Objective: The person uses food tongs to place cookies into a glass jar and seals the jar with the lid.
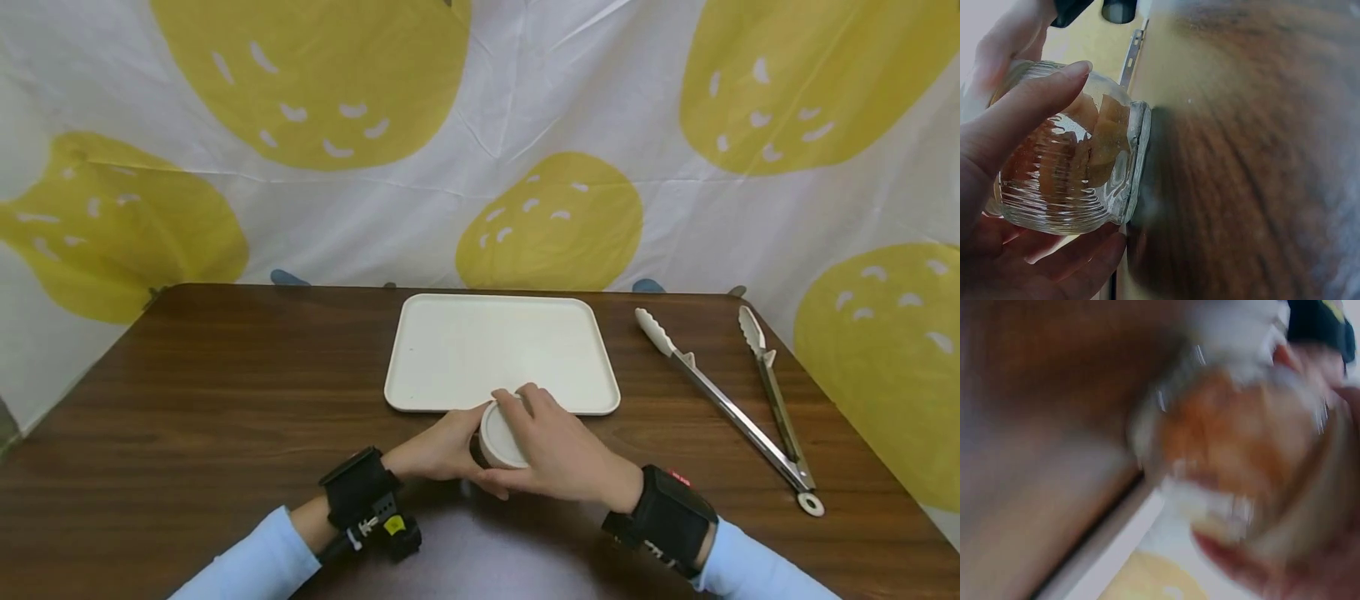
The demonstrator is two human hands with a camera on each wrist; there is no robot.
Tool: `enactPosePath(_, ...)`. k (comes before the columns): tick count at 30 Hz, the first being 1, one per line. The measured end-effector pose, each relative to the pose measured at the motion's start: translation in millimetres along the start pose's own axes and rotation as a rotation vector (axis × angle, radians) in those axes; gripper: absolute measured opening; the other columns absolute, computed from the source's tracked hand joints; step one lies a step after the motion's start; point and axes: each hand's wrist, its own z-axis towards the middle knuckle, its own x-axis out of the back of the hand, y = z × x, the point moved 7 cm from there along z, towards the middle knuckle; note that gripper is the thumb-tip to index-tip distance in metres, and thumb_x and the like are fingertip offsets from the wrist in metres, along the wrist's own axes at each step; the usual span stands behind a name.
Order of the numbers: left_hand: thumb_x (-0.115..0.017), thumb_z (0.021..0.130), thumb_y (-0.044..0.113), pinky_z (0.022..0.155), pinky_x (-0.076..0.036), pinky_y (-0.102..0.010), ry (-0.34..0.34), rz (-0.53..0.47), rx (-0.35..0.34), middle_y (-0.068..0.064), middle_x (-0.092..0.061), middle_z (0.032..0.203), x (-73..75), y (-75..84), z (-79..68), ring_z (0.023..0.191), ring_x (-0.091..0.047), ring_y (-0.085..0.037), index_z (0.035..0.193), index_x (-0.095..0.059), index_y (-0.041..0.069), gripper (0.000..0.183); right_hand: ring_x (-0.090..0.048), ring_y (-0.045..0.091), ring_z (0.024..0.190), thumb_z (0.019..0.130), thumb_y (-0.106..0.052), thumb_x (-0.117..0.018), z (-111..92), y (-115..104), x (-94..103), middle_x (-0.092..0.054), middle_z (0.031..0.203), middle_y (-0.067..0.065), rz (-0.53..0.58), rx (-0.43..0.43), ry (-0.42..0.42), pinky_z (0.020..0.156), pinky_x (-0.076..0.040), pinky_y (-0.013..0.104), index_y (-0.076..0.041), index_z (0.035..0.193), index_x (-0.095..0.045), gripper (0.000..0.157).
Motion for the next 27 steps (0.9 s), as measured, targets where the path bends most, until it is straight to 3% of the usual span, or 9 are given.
enactPosePath(3, -0.082, 0.057, 0.029, 0.094, -0.043, -0.044, 0.001, 0.003, 0.006, -0.012, -0.054, 0.123, 0.0, 0.3, 0.2, 0.109, -0.049, -0.021, 0.133, -0.035, 0.007, 0.092, -0.047, 0.014, 0.099, 0.07, -0.059, -0.062, 0, 10, -1.1, -0.048, 0.115, 0.008, 0.118, 0.074, -0.108, 0.08, -0.05, 0.033, -0.007, 0.132, -0.037, 0.085)
enactPosePath(5, -0.083, 0.056, 0.029, 0.094, -0.042, -0.043, -0.001, -0.004, 0.01, -0.011, -0.054, 0.123, -0.5, 0.4, 0.3, 0.109, -0.048, -0.02, 0.132, -0.035, 0.008, 0.092, -0.045, 0.011, 0.105, 0.07, -0.06, -0.061, 0, 15, -3.4, -0.047, 0.121, 0.004, 0.172, 0.101, -0.136, 0.084, -0.049, 0.032, -0.011, 0.134, -0.035, 0.085)
enactPosePath(12, -0.083, 0.055, 0.028, 0.095, -0.042, -0.043, 0.007, -0.021, 0.006, -0.011, -0.054, 0.124, -0.8, 1.5, 0.4, 0.11, -0.048, -0.019, 0.133, -0.035, 0.009, 0.094, -0.052, 0.013, 0.09, 0.072, -0.048, -0.066, -4, 16, -5.1, -0.049, 0.108, 0.004, 0.216, 0.129, -0.017, 0.07, -0.053, 0.03, -0.009, 0.128, -0.04, 0.074)
enactPosePath(27, -0.084, 0.053, 0.028, 0.093, -0.044, -0.043, 0.067, -0.023, 0.031, -0.015, -0.055, 0.122, -0.3, -2.4, 0.5, 0.108, -0.05, -0.022, 0.127, -0.04, 0.006, 0.088, -0.053, 0.02, 0.064, 0.065, -0.044, -0.07, -7, 3, -2.0, -0.05, 0.086, 0.013, -0.012, -0.117, 0.18, 0.053, -0.054, 0.035, 0.001, 0.12, -0.045, 0.075)
